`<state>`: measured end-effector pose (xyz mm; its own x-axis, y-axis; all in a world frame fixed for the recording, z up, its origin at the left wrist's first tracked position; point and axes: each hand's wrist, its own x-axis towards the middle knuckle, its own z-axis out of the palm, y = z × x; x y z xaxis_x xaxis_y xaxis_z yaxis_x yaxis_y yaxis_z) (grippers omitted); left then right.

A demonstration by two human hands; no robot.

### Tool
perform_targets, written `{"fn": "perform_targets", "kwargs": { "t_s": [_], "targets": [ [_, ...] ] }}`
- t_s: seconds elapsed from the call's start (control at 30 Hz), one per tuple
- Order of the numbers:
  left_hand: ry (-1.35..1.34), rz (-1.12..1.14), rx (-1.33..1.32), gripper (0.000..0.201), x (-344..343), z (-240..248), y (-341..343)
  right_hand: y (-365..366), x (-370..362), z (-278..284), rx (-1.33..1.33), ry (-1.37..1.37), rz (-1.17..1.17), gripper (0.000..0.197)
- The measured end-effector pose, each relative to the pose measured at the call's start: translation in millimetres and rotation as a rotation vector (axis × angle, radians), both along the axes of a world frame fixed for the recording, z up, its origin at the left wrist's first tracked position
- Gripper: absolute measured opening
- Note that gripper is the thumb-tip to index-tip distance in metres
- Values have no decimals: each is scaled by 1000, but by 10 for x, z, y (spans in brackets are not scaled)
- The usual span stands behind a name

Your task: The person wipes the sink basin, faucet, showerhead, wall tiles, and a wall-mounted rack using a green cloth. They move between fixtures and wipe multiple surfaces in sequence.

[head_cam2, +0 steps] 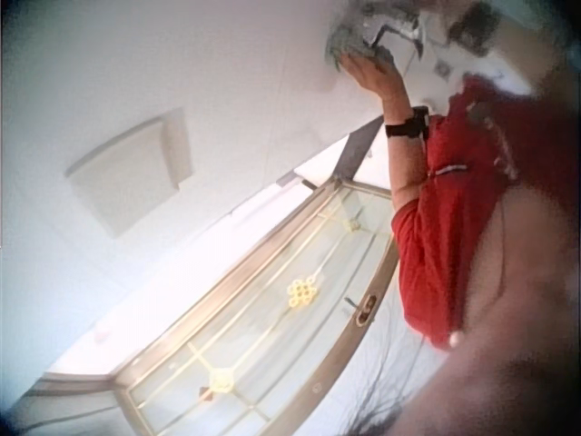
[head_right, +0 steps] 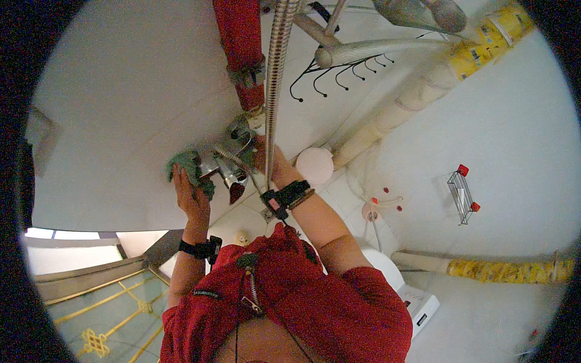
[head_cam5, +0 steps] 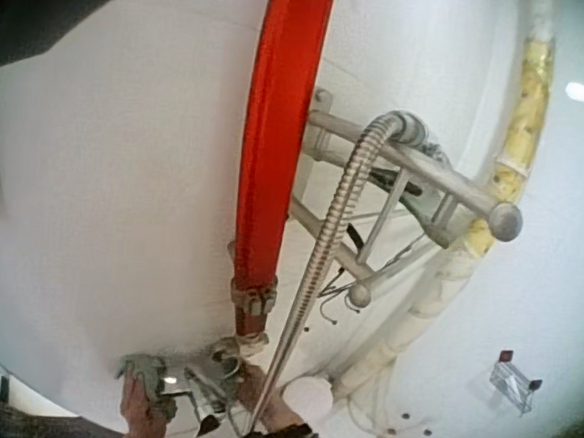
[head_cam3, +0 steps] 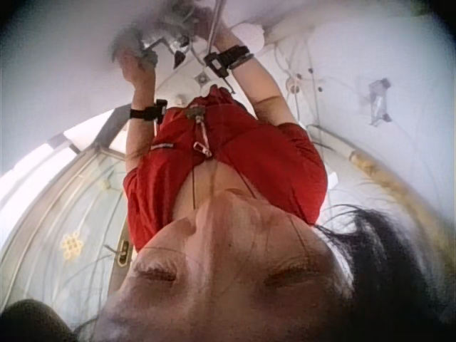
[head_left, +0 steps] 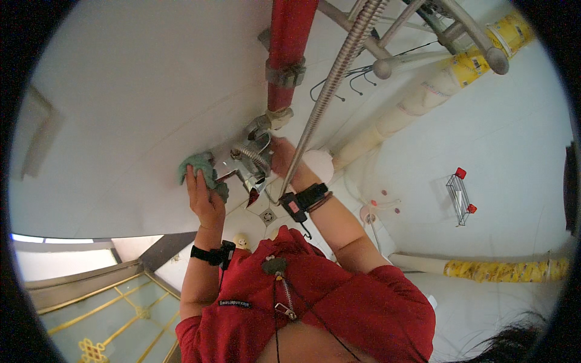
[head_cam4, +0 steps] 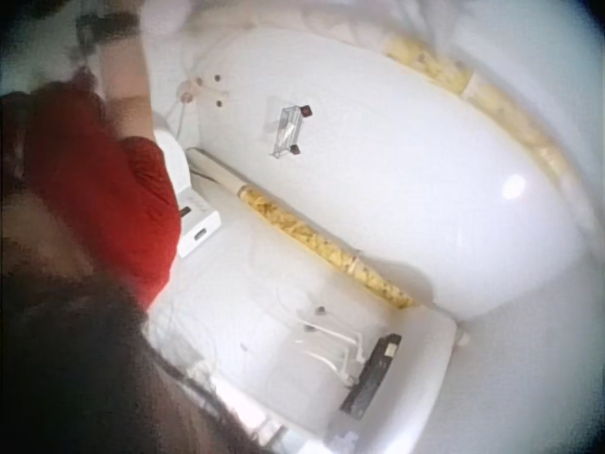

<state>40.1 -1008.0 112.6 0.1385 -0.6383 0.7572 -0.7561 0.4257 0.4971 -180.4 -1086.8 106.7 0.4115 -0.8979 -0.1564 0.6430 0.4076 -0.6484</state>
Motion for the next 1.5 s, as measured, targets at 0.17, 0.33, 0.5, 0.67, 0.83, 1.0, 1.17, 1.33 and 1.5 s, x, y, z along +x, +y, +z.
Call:
{"fn": "perform_targets", "kwargs": {
  "t_s": [0.17, 0.33, 0.5, 0.67, 0.83, 1.0, 1.17, 1.33, 1.5],
  "targets": [
    [331, 40, 130, 48, -148, -57, 161, -13, 156, 50, 184, -125, 48, 36],
    [801, -43, 231, 39, -202, 96, 282, 57, 188, 269, 81, -28, 89, 41],
    [1477, -219, 322, 36, -140, 342, 295, 139, 216, 410, -3, 88, 112, 43],
    [1584, -238, 354, 34, -115, 468, 267, 159, 160, 353, 72, 112, 62, 43],
    [1631, -197, 406, 34, -127, 348, 257, 210, 38, 293, -85, -53, 114, 40],
    [1746, -441, 591, 28, -80, 156, 222, 195, 1, 148, -69, 80, 69, 34],
    [1856, -557, 891, 31, -203, 186, 166, 192, -97, -44, 7, 78, -34, 28],
    [1840, -595, 891, 32, -149, 263, 190, 444, -404, 158, -211, 340, -250, 24],
    [1750, -572, 930, 31, -81, 202, 293, 750, -679, 842, -137, -154, -489, 26]
  ]
}}
